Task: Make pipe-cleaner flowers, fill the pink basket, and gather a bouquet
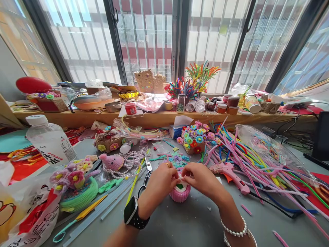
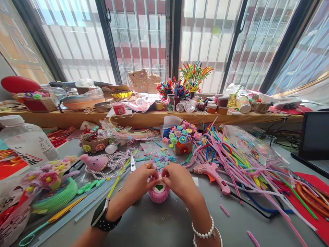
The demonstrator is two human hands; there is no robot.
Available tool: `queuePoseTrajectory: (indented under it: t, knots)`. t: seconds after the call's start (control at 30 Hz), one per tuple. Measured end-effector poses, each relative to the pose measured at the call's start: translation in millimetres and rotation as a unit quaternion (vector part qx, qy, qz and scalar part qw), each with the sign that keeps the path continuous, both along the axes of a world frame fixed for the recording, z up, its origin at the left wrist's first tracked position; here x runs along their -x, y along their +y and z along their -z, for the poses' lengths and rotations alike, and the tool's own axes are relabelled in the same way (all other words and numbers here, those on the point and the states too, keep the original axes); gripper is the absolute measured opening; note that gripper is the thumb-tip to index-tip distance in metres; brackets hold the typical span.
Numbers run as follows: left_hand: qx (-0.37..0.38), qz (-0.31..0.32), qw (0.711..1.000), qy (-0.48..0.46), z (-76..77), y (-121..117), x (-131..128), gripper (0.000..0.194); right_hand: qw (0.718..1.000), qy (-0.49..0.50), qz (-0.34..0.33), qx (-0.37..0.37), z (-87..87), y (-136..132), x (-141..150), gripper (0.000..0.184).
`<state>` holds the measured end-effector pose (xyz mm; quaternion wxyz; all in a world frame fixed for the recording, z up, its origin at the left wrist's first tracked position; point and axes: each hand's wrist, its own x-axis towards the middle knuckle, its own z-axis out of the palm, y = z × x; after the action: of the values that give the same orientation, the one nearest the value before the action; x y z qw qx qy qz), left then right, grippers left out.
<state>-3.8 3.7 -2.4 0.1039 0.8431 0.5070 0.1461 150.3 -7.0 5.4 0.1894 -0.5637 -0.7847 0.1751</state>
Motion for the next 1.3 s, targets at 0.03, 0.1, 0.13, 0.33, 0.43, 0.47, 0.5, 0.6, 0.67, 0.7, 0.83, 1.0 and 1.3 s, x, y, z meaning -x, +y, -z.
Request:
queuePoseTrajectory:
  t: [0.03, 0.1, 0.13, 0.33, 0.43, 0.47, 0.5, 0.6, 0.67, 0.7, 0.83, 1.0, 1.3]
  knots:
    - [0.002, -0.008, 1.0, -0.005, 0.7, 0.0, -0.4, 0.012, 1.0, -0.004, 0.004, 0.002, -1.1, -0.6, -0.5, 0.01]
    - [0.006, -0.019, 0.999, -0.027, 2.0, 0.2, -0.3, 0.01, 1.0, -0.011, 0.013, 0.008, -3.8, -2.2, -0.7, 0.01]
    - [0.011, -0.021, 0.999, -0.04, 2.6, 0.5, 0.1, 0.009, 1.0, -0.014, 0.017, 0.011, -5.2, -3.0, -0.1, 0.011]
    - [0.064, -0.043, 0.994, -0.076, 2.9, 2.5, 3.6, 0.007, 0.998, -0.037, 0.05, 0.022, -9.9, -6.5, 9.9, 0.014]
    - [0.069, -0.061, 0.993, -0.07, 1.4, 1.6, 3.8, 0.006, 0.996, -0.059, 0.067, 0.025, -8.0, -6.7, 15.3, 0.013]
    - [0.067, -0.064, 0.993, -0.069, 1.0, 1.3, 3.7, 0.007, 0.995, -0.065, 0.073, 0.025, -7.1, -6.8, 16.6, 0.013]
    - [0.065, -0.064, 0.993, -0.071, 0.7, 1.0, 3.6, 0.007, 0.994, -0.07, 0.078, 0.026, -6.3, -7.0, 17.6, 0.013]
    - [0.061, -0.058, 0.994, -0.076, 0.6, 0.8, 3.6, 0.01, 0.993, -0.077, 0.084, 0.032, -5.0, -7.0, 19.5, 0.014]
    - [0.06, -0.057, 0.994, -0.072, 1.3, 0.6, 3.7, 0.01, 0.992, -0.08, 0.085, 0.038, -5.1, -6.3, 20.5, 0.015]
    - [0.057, -0.059, 0.994, -0.069, 1.7, 0.4, 3.7, 0.01, 0.992, -0.082, 0.085, 0.042, -5.5, -5.7, 21.0, 0.016]
    - [0.054, -0.069, 0.994, -0.067, 2.2, -1.6, 3.5, 0.009, 0.989, -0.11, 0.084, 0.047, -10.1, -3.1, 22.5, 0.015]
    - [0.101, -0.075, 0.989, -0.08, -4.7, -2.8, 6.0, 0.013, 0.984, -0.161, 0.059, 0.053, -21.0, -2.4, 22.3, 0.017]
    - [0.161, -0.022, 0.985, -0.059, -5.1, 0.6, 14.5, 0.027, 0.975, -0.206, 0.054, 0.056, -25.0, 5.1, 31.7, 0.014]
